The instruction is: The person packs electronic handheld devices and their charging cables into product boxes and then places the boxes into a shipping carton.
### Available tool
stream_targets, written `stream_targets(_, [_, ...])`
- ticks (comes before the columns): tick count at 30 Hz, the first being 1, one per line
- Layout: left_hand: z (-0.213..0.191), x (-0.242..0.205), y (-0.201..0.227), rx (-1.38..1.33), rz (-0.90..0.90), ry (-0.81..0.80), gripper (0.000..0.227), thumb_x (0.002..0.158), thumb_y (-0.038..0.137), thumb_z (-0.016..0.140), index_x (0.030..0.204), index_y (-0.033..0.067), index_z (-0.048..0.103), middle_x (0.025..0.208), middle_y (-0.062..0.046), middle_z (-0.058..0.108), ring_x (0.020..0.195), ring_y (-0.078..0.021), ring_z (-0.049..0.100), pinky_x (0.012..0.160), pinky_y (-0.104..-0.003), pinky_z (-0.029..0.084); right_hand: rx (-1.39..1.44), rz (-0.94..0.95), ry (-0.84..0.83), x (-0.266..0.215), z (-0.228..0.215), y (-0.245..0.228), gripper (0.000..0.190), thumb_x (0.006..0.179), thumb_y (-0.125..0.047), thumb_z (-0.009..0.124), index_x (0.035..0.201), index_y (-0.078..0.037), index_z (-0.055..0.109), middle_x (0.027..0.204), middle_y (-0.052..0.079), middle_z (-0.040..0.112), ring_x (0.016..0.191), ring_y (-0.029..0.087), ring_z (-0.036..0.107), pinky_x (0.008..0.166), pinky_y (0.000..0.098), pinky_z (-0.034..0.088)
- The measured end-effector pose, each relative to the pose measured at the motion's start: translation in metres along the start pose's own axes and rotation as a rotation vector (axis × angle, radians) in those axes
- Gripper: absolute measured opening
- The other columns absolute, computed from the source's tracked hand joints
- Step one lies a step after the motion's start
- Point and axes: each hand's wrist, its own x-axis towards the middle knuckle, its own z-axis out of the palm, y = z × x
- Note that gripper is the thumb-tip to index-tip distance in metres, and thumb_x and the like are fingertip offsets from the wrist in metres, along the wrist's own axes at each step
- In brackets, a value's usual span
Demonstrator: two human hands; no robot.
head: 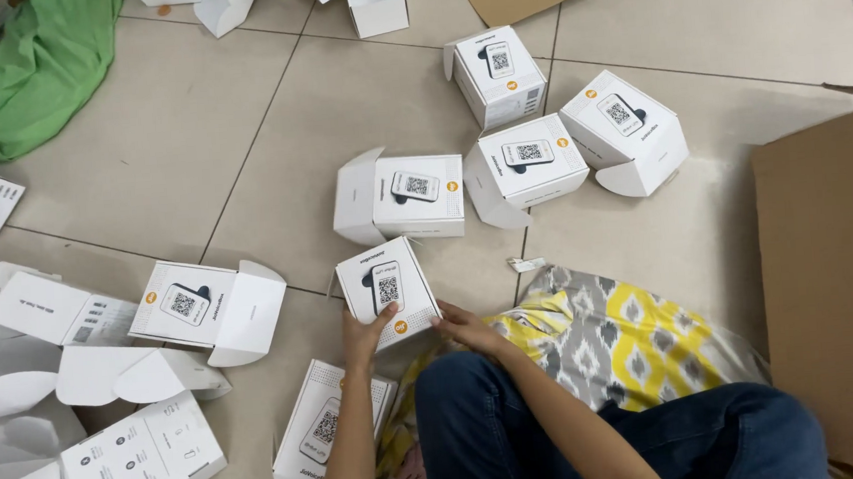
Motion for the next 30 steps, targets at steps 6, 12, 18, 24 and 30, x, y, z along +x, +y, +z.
stream_targets(6, [0.066,-0.028,0.051,0.004,0.266,0.118,0.102,0.069,0.026,0.092,0.150,-0.0034,0.037,0.131,-0.023,0.066,0.114,-0.0273,0.068,0.093,-0.037,0.056,0.053,-0.052,0.173,-0.089,-0.019,-0.086,0.078,0.090,-0.048,0.060,0.159,-0.023,0.033,0.152,0.010,0.053,0.131,0.029,0.055,0.100,0.0462,0.048])
stream_targets(12, [0.172,-0.112,0.150,0.061,0.646,0.047,0.107,0.091,0.024,0.077,0.164,-0.0013,0.004,0.169,-0.030,0.018,0.153,-0.0415,0.032,0.125,-0.048,0.032,0.266,-0.544,0.559,-0.139,-0.115,-0.094,0.067,0.099,-0.044,0.059,0.156,-0.011,0.045,0.139,0.014,0.064,0.120,0.021,0.061,0.099,0.0380,0.051])
stream_targets(18, [0.318,-0.288,0.093,-0.215,0.132,-0.533,0.112,0.098,0.021,0.074,0.161,0.0119,-0.018,0.167,-0.025,0.012,0.141,-0.0355,0.044,0.100,-0.040,0.055,0.091,-0.660,0.831,-0.261,-0.209,-0.186,0.090,0.080,-0.033,0.076,0.156,-0.015,0.031,0.143,0.015,0.055,0.110,0.025,0.059,0.084,0.0429,0.050])
stream_targets(24, [0.331,-0.336,0.036,0.072,0.112,-0.818,0.057,0.096,0.025,0.076,0.142,0.0051,0.050,0.123,-0.018,0.067,0.093,-0.0183,0.073,0.078,-0.031,0.059,-0.589,-0.175,0.889,-0.203,-0.307,0.054,0.084,0.094,-0.049,0.071,0.158,-0.007,0.035,0.164,0.024,0.031,0.153,0.040,0.031,0.124,0.0481,0.029])
stream_targets(30, [0.286,-0.231,0.023,0.392,0.670,-0.122,0.030,0.092,0.022,0.076,0.111,0.0012,0.064,0.103,-0.015,0.071,0.092,-0.0288,0.069,0.081,-0.039,0.055,-0.866,-0.339,0.778,-0.217,-0.204,0.110,0.097,0.085,-0.045,0.070,0.164,-0.017,0.023,0.172,0.027,0.011,0.158,0.043,0.014,0.122,0.0511,0.021])
